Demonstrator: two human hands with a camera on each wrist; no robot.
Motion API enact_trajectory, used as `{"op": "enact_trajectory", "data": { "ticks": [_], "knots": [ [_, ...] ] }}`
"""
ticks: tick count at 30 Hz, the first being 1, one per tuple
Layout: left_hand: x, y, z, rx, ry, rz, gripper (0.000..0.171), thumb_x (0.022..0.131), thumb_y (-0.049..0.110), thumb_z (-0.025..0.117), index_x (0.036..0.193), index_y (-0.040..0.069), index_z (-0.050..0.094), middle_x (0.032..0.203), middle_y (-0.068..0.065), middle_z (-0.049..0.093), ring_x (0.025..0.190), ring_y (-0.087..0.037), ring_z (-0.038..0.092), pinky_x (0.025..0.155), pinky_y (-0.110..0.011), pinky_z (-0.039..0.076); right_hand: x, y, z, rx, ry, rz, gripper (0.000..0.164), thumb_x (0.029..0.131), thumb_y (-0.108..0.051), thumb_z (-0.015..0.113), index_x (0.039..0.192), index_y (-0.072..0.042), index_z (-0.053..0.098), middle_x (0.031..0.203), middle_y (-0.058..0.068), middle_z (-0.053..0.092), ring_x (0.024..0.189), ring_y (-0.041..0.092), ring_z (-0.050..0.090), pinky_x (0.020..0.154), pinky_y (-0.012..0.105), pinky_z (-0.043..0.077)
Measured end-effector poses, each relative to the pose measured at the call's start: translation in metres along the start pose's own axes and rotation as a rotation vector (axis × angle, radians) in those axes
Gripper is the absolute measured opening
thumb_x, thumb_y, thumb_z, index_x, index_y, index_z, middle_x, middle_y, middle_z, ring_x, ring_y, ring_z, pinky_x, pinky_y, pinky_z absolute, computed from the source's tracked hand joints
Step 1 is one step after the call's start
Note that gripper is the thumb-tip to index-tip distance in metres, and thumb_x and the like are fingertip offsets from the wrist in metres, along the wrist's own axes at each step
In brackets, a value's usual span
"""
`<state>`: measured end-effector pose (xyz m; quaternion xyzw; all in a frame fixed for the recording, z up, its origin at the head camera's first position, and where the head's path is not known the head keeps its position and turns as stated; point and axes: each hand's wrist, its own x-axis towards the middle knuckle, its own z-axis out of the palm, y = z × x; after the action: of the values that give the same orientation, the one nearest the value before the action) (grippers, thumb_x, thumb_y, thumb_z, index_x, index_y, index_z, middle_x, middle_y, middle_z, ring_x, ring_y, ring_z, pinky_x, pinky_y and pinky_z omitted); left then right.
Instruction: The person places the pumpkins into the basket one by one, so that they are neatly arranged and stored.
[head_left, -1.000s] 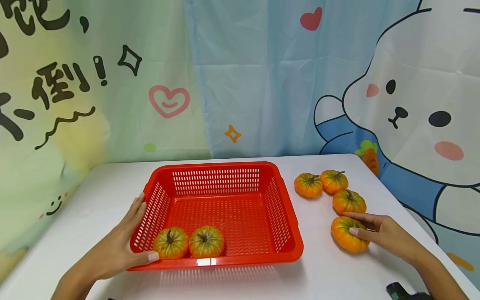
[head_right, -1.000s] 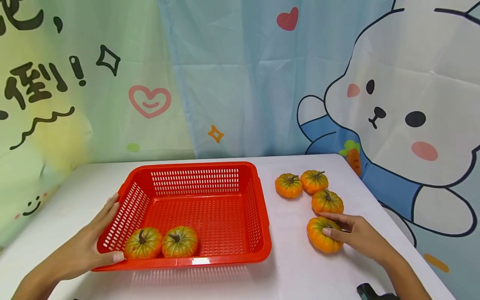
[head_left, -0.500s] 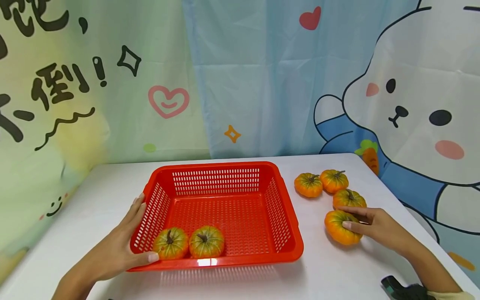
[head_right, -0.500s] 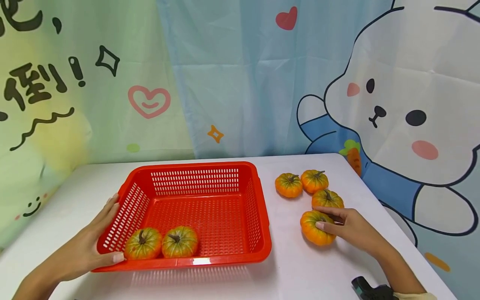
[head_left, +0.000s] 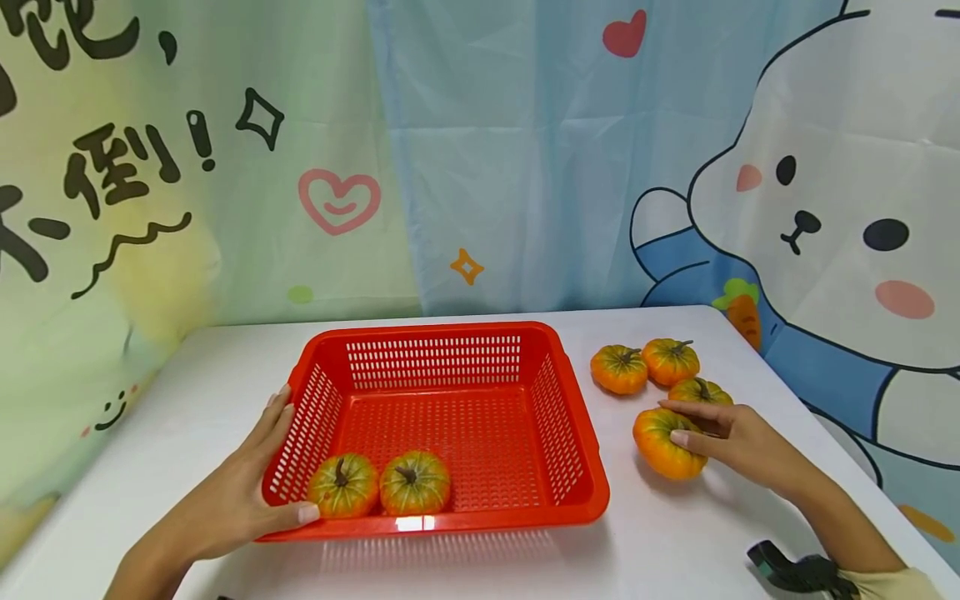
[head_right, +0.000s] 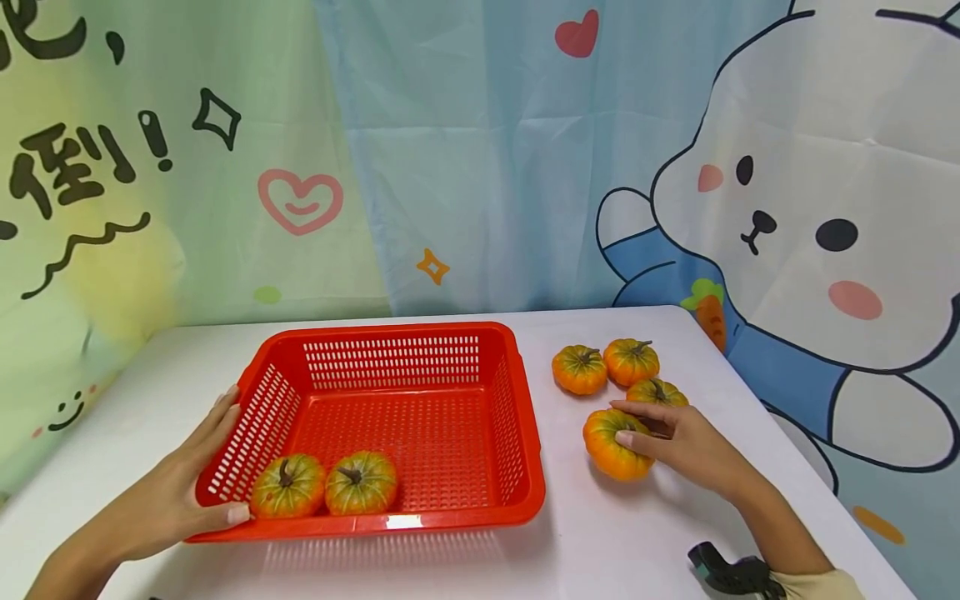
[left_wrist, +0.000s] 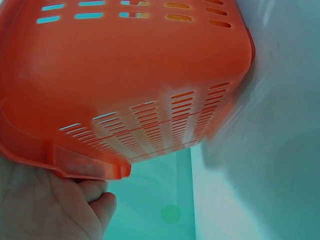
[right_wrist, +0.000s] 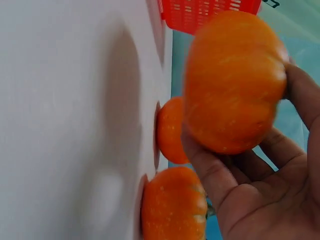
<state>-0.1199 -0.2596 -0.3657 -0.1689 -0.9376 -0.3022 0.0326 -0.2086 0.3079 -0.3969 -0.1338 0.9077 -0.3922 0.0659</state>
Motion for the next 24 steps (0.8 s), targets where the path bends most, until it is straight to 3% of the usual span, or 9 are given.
{"op": "enact_trajectory", "data": {
  "ticks": [4, 12, 24],
  "knots": [
    [0.000, 0.000, 0.000, -0.003, -0.003, 0.006, 0.114, 0.076, 0.042, 0.078, 0.156, 0.004, 0.006, 0.162, -0.008, -0.003, 0.146, -0.035, 0.004, 0.095, -0.070, 0.031, 0.000, -0.004, 0.001, 0.054, 0.019, -0.021, 0.051, 0.097, -0.026, 0.062, 0.139, 0.000, 0.052, 0.134, 0.023, 0.054, 0.113, 0.035, 0.055, 0.079, 0.022, 0.051],
    [-0.001, -0.002, 0.000, -0.013, -0.001, 0.014, 0.113, 0.076, 0.040, 0.079, 0.155, 0.004, 0.007, 0.162, -0.007, -0.003, 0.147, -0.031, 0.000, 0.096, -0.069, 0.028, 0.002, -0.021, 0.000, 0.076, 0.069, -0.037, 0.050, 0.097, -0.026, 0.063, 0.140, -0.002, 0.052, 0.132, 0.025, 0.054, 0.111, 0.036, 0.056, 0.077, 0.024, 0.052],
    [-0.001, 0.000, 0.000, -0.013, 0.009, 0.019, 0.113, 0.075, 0.040, 0.079, 0.155, 0.003, 0.009, 0.163, -0.007, -0.002, 0.147, -0.031, 0.001, 0.096, -0.070, 0.029, 0.005, -0.047, 0.003, 0.145, 0.036, -0.098, 0.048, 0.096, -0.022, 0.063, 0.139, -0.004, 0.053, 0.134, 0.025, 0.051, 0.113, 0.040, 0.056, 0.079, 0.026, 0.053]
  ]
}}
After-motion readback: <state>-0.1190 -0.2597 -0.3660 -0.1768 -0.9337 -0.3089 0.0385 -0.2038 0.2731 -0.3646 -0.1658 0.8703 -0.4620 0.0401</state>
